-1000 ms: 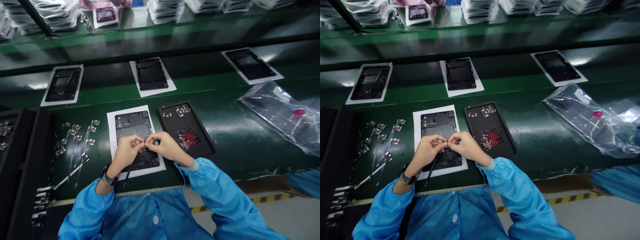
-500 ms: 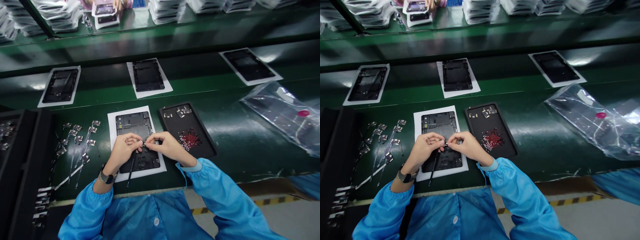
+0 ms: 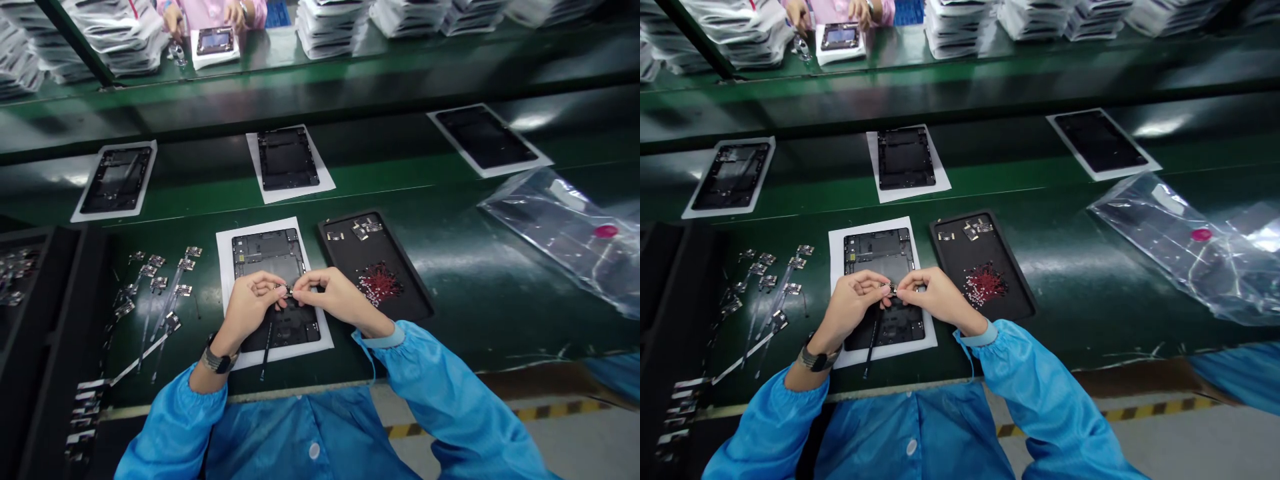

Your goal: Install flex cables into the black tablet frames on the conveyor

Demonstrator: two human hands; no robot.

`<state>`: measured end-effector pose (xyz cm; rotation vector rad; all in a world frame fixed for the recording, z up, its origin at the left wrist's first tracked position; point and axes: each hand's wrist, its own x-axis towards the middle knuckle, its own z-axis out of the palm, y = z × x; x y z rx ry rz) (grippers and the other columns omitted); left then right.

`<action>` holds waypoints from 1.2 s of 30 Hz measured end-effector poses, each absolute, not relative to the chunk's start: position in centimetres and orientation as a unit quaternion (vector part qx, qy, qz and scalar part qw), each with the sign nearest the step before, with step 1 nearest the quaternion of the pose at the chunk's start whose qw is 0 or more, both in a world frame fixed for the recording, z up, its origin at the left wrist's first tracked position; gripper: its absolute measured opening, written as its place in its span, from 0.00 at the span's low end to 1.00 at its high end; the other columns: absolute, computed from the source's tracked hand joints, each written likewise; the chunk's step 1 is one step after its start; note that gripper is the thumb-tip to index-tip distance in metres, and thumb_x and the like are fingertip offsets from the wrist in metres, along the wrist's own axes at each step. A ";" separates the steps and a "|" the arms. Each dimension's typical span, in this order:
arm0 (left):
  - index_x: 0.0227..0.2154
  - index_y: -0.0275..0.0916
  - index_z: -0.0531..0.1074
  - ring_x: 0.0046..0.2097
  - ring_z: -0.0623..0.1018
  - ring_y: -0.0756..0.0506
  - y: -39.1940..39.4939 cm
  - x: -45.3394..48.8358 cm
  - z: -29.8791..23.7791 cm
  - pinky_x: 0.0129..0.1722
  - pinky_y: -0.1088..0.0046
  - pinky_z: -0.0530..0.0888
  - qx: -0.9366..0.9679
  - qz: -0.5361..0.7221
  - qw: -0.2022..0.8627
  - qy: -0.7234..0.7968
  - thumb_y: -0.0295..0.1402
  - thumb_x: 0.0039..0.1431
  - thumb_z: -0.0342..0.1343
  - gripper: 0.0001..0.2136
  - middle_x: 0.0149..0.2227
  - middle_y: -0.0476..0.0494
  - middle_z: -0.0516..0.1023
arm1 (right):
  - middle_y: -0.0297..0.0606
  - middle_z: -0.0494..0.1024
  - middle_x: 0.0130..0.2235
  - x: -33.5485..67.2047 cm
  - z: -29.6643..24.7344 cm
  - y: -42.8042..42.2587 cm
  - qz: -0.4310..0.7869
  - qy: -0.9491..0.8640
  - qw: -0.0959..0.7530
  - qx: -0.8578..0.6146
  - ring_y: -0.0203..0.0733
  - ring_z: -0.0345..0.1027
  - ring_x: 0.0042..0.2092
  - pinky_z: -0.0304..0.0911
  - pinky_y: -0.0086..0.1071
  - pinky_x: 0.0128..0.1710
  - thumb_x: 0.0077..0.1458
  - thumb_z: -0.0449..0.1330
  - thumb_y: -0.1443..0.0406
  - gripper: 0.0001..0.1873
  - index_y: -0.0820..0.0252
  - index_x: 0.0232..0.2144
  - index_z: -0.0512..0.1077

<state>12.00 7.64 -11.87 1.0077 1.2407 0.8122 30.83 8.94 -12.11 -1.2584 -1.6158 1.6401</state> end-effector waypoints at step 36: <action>0.28 0.33 0.75 0.28 0.79 0.48 8.0 10.6 -10.4 0.29 0.76 0.73 0.379 0.364 0.691 0.496 0.31 0.45 0.68 0.10 0.24 0.44 0.80 | 0.40 0.82 0.42 33.3 -10.4 8.5 0.520 -0.642 0.295 -0.481 0.46 0.74 0.46 0.65 0.39 0.49 0.52 0.65 0.63 0.11 0.59 0.39 0.78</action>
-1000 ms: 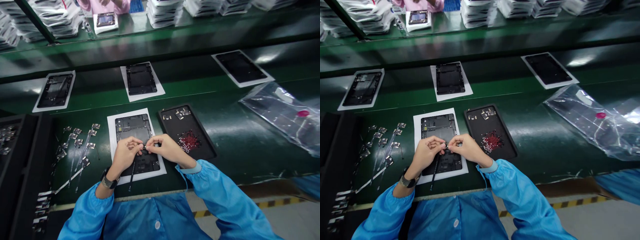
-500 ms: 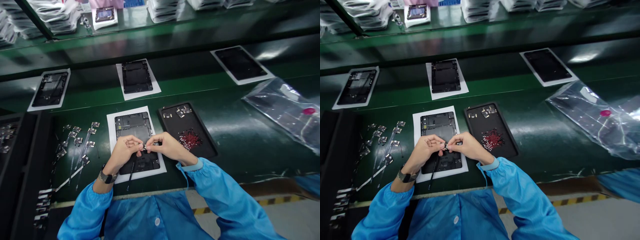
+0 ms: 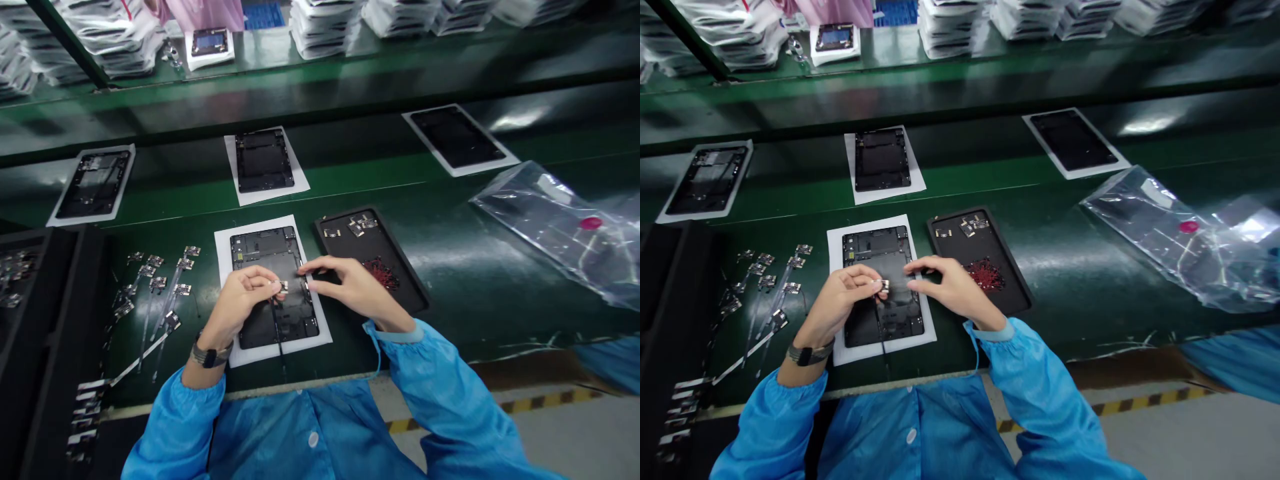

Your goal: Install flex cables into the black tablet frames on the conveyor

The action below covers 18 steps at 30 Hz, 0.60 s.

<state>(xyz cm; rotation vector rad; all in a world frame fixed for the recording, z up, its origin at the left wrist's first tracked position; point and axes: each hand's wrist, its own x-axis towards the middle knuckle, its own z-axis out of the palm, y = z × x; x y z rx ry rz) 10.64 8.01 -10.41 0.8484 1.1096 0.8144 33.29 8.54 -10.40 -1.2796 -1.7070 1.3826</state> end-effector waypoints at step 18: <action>0.35 0.35 0.73 0.29 0.79 0.50 8.4 8.1 -10.2 0.26 0.79 0.74 0.257 0.562 0.659 0.430 0.27 0.40 0.69 0.17 0.28 0.49 0.76 | 0.39 0.80 0.33 30.1 -14.3 2.3 0.246 -0.714 0.293 -0.587 0.47 0.67 0.38 0.54 0.42 0.40 0.62 0.59 0.63 0.10 0.55 0.36 0.81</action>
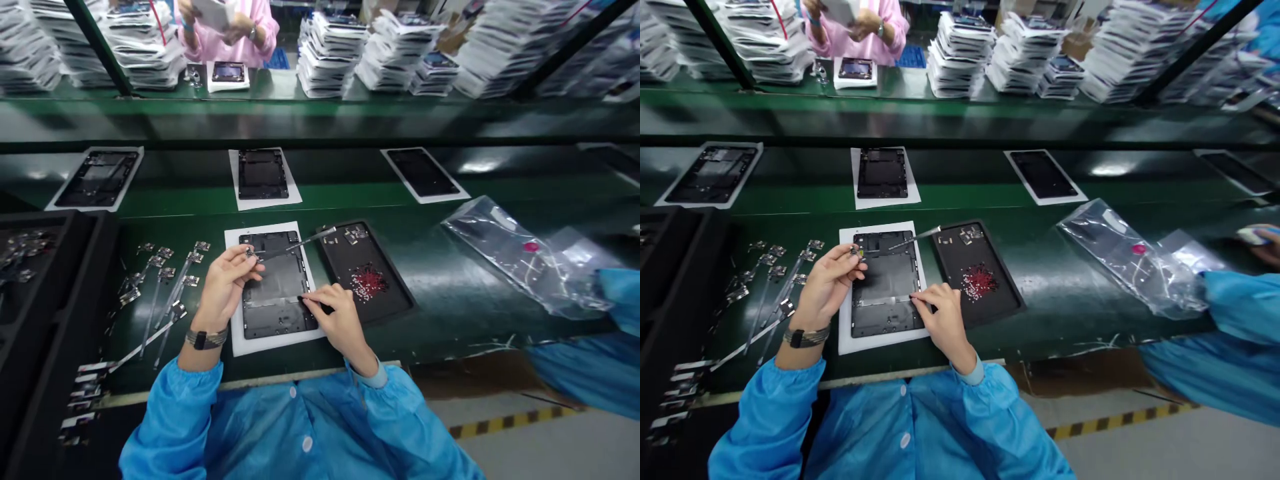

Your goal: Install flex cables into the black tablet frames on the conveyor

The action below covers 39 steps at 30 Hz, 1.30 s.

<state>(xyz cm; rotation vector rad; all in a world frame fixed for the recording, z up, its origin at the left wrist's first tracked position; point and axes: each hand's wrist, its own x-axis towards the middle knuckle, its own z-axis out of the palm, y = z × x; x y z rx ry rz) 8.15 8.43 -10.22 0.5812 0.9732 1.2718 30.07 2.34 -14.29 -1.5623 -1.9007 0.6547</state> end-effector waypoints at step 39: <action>0.26 0.37 0.76 0.27 0.74 0.49 0.7 11.7 -11.9 0.27 0.76 0.70 0.552 0.321 0.507 0.579 0.29 0.52 0.58 0.03 0.30 0.45 0.76 | 0.37 0.79 0.31 29.6 -12.5 3.0 0.319 -0.821 0.223 -0.418 0.43 0.67 0.37 0.51 0.38 0.39 0.59 0.60 0.69 0.06 0.59 0.31 0.75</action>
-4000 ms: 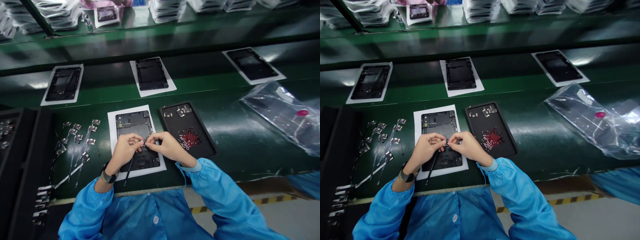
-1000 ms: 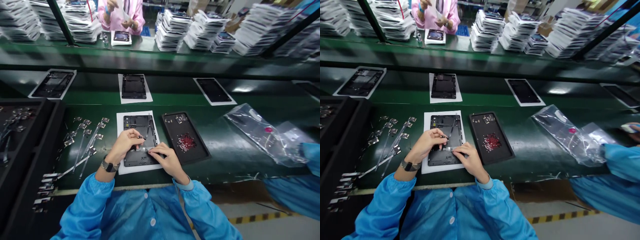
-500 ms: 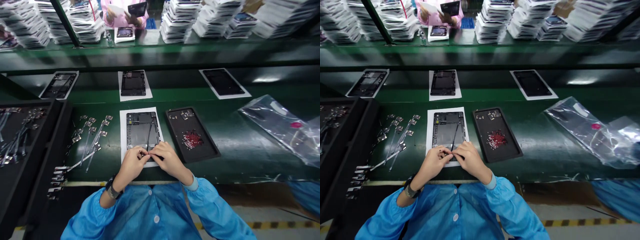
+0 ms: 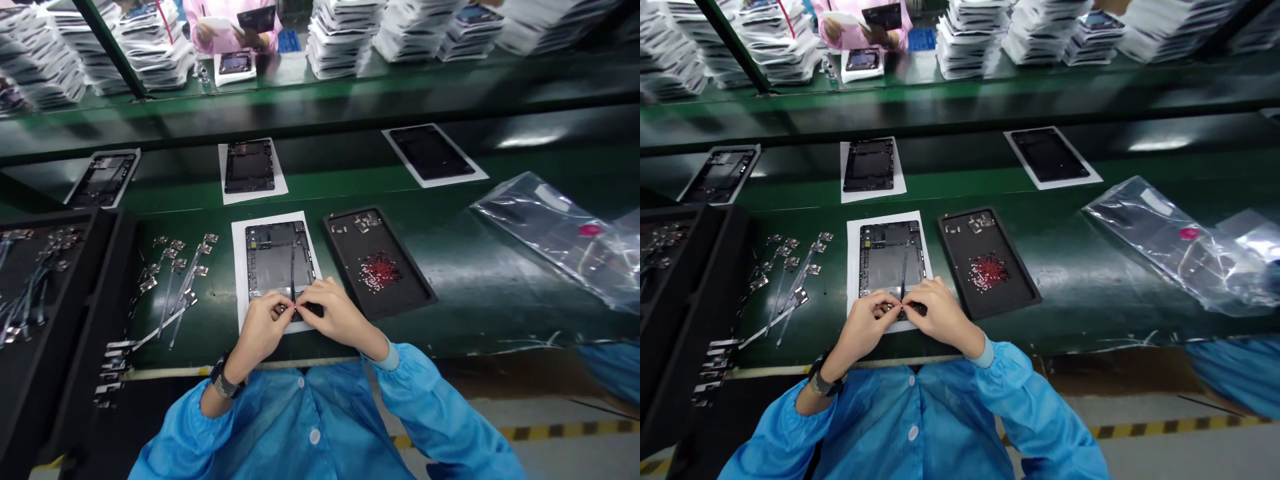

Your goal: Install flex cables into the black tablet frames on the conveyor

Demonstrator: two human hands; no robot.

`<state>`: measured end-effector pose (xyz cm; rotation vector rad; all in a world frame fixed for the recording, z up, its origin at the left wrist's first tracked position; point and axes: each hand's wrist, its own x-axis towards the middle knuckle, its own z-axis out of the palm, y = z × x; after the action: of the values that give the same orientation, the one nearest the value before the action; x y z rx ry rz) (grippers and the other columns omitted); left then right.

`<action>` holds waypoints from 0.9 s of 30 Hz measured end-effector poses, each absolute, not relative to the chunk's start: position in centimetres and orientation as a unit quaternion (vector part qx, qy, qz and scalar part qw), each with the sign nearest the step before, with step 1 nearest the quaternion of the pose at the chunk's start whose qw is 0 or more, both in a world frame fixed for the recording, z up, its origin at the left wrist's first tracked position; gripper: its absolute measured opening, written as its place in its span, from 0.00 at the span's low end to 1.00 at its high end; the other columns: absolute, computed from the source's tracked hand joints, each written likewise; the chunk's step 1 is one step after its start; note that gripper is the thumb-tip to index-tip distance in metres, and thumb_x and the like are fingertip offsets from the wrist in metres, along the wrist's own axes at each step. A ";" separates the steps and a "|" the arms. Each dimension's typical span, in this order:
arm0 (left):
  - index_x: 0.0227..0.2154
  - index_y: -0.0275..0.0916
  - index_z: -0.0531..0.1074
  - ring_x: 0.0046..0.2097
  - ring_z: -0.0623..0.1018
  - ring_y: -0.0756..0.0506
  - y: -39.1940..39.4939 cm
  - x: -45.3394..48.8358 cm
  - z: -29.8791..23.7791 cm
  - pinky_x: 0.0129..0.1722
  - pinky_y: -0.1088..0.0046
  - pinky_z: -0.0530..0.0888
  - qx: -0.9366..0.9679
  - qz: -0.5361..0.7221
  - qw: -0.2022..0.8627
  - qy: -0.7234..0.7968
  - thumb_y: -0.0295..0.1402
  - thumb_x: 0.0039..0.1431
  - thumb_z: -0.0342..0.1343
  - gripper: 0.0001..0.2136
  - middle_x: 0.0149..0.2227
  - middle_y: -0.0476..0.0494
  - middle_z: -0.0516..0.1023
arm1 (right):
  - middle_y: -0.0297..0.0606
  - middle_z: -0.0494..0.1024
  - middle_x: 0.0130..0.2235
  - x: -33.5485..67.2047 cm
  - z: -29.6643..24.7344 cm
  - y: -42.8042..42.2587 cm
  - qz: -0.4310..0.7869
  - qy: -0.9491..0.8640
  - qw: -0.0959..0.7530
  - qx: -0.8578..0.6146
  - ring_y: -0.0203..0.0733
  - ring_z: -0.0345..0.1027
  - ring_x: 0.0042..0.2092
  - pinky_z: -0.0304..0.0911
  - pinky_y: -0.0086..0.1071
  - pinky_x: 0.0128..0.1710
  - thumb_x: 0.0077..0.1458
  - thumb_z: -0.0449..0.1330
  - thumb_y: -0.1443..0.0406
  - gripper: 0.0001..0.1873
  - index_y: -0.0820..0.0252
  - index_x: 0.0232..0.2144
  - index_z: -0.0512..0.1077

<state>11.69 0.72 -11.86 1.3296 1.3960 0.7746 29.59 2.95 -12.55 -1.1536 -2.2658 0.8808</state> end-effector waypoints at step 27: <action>0.23 0.35 0.74 0.24 0.75 0.51 2.0 11.0 -11.6 0.23 0.78 0.73 0.403 0.301 0.634 0.587 0.23 0.38 0.64 0.06 0.20 0.50 0.75 | 0.32 0.75 0.26 30.1 -12.4 4.1 0.430 -0.792 0.183 -0.392 0.41 0.63 0.36 0.55 0.36 0.42 0.55 0.63 0.72 0.07 0.58 0.27 0.77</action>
<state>10.98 2.03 -11.58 0.9209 1.3417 0.6892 30.06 4.07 -12.39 -1.1070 -2.2359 1.2127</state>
